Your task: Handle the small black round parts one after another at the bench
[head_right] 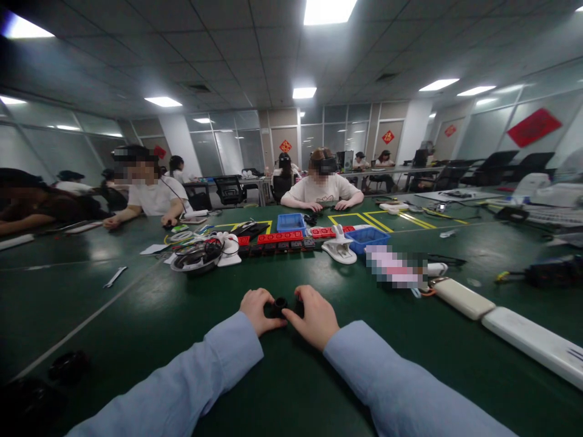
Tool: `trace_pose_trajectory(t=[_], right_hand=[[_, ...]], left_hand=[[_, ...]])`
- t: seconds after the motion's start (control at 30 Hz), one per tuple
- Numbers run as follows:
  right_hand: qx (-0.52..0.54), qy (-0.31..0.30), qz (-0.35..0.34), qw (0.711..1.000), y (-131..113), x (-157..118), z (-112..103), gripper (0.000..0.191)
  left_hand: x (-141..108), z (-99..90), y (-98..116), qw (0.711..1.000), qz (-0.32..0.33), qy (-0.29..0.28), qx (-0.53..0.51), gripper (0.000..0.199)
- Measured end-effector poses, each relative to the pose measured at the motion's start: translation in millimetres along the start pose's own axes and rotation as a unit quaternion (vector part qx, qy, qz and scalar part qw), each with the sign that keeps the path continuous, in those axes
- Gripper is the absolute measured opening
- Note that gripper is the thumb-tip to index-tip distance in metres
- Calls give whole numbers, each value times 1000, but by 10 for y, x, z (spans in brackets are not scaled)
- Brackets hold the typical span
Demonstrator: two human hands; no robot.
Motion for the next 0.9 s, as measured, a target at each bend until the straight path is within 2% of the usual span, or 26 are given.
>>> trace_pose_trajectory(t=[0.1, 0.23, 0.37, 0.5, 0.6, 0.73, 0.9], right_hand=[[-25, -24, -1, 999, -21, -27, 17, 41], [-52, -42, -38, 997, -90, -69, 14, 28], [-49, -41, -42, 997, -117, -107, 0, 18], [-29, -55, -18, 998, -61, -169, -74, 16], [-7, -86, 12, 996, 34, -305, -202, 16], [6, -108, 77, 991, 393, -636, -472, 21], [-55, -44, 239, 969, 1329, -1058, -924, 40]], left_hand=[[-17, -8, 71, 998, 61, -22, 4, 53], [-35, 11, 164, 989, 130, -71, 17, 50], [-55, 28, 190, 983, 156, -95, 8, 45], [-101, 30, 202, 976, 185, -115, -30, 58], [-113, 41, 184, 975, 181, -124, -43, 66], [-94, 83, 140, 978, 158, -125, -47, 66], [-82, 109, 119, 981, 153, -115, -35, 67]])
Point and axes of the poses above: each hand's wrist, its own x-axis towards the middle knuckle, its own z-axis out of the palm, y = z × x, the point moved 4 cm from there along x, towards the middle knuckle, and after that the axes turned 9 degrees about -x, right-handed, at the moved point
